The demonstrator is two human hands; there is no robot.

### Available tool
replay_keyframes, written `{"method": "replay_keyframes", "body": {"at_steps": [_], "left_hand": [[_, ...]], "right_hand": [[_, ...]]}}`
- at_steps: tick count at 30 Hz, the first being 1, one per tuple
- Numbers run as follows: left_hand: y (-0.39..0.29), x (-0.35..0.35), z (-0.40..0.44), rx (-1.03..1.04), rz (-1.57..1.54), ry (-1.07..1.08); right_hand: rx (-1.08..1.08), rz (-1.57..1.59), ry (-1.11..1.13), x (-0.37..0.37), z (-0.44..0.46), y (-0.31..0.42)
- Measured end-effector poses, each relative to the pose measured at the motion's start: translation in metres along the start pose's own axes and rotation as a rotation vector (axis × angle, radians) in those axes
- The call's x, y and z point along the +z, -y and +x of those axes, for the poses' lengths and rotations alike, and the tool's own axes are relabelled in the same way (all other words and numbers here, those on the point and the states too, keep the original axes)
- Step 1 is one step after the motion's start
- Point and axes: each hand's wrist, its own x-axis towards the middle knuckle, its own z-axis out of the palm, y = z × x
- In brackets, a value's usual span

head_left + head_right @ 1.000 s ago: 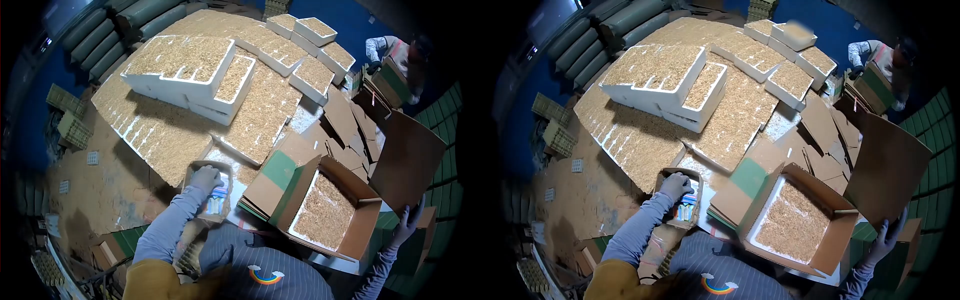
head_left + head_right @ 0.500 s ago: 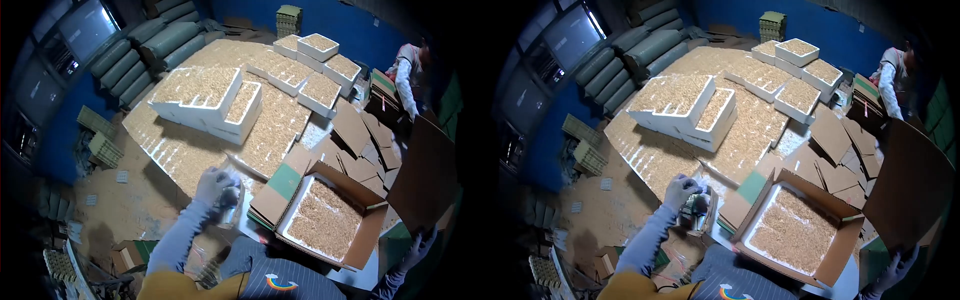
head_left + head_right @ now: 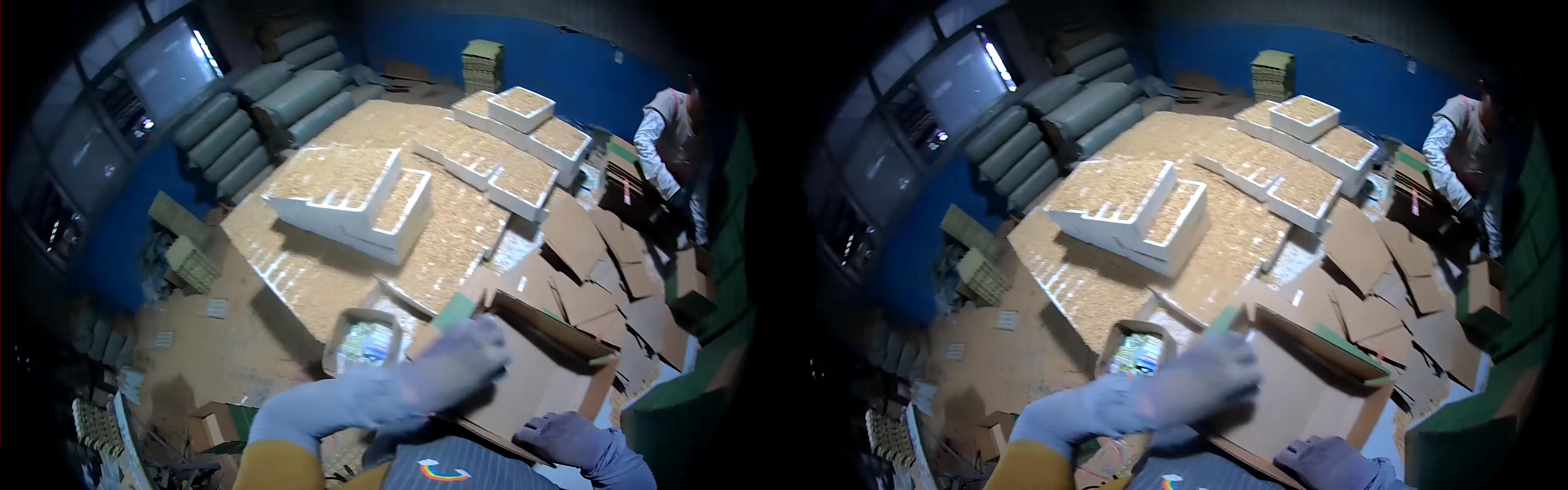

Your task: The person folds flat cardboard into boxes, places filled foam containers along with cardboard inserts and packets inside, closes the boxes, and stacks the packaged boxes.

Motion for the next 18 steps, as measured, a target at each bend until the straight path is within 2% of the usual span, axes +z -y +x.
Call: {"method": "replay_keyframes", "body": {"at_steps": [1,2,3,4,5,7,8,10,12,13,14,15,17,18], "left_hand": [[-0.001,0.043,0.000,0.023,0.402,0.185],[-0.002,0.067,0.001,0.009,0.493,0.343],[-0.004,0.091,0.002,0.009,0.578,0.503],[0.003,0.091,0.015,-0.027,0.503,0.625],[0.007,0.096,0.024,-0.055,0.408,0.742],[0.019,0.107,0.017,-0.012,0.456,0.745],[0.023,0.114,0.015,0.028,0.494,0.736],[0.018,0.061,0.018,0.170,0.249,0.674],[0.017,-0.008,0.019,-0.027,-0.311,0.133],[0.048,-0.013,0.004,-0.194,-0.426,0.086],[0.065,-0.012,-0.007,-0.446,-0.740,0.140],[0.078,-0.005,-0.017,-0.707,-1.051,0.201],[0.098,0.045,-0.050,-0.782,-0.930,0.543],[0.101,0.065,-0.059,-0.679,-0.799,0.640]], "right_hand": [[-0.027,0.047,0.061,0.009,0.011,-0.008],[-0.082,0.032,0.020,0.008,0.019,-0.012],[-0.085,-0.014,0.128,0.004,0.017,-0.013],[-0.070,-0.060,0.243,-0.002,0.011,-0.014],[-0.083,-0.057,0.223,-0.014,0.007,-0.010],[0.278,0.275,0.191,-0.042,-0.007,-0.003],[0.281,0.287,0.189,-0.037,-0.020,-0.005],[0.571,0.648,-0.240,-0.012,-0.047,-0.011],[0.842,0.991,-0.704,0.014,-0.063,-0.017],[0.969,1.157,-0.941,0.022,-0.065,-0.020],[0.943,1.485,-0.981,0.021,-0.056,-0.004],[0.886,1.544,-1.000,0.038,-0.054,0.002],[0.728,1.515,-0.967,0.088,-0.065,0.006],[0.607,1.396,-0.942,0.120,-0.073,0.004]]}}
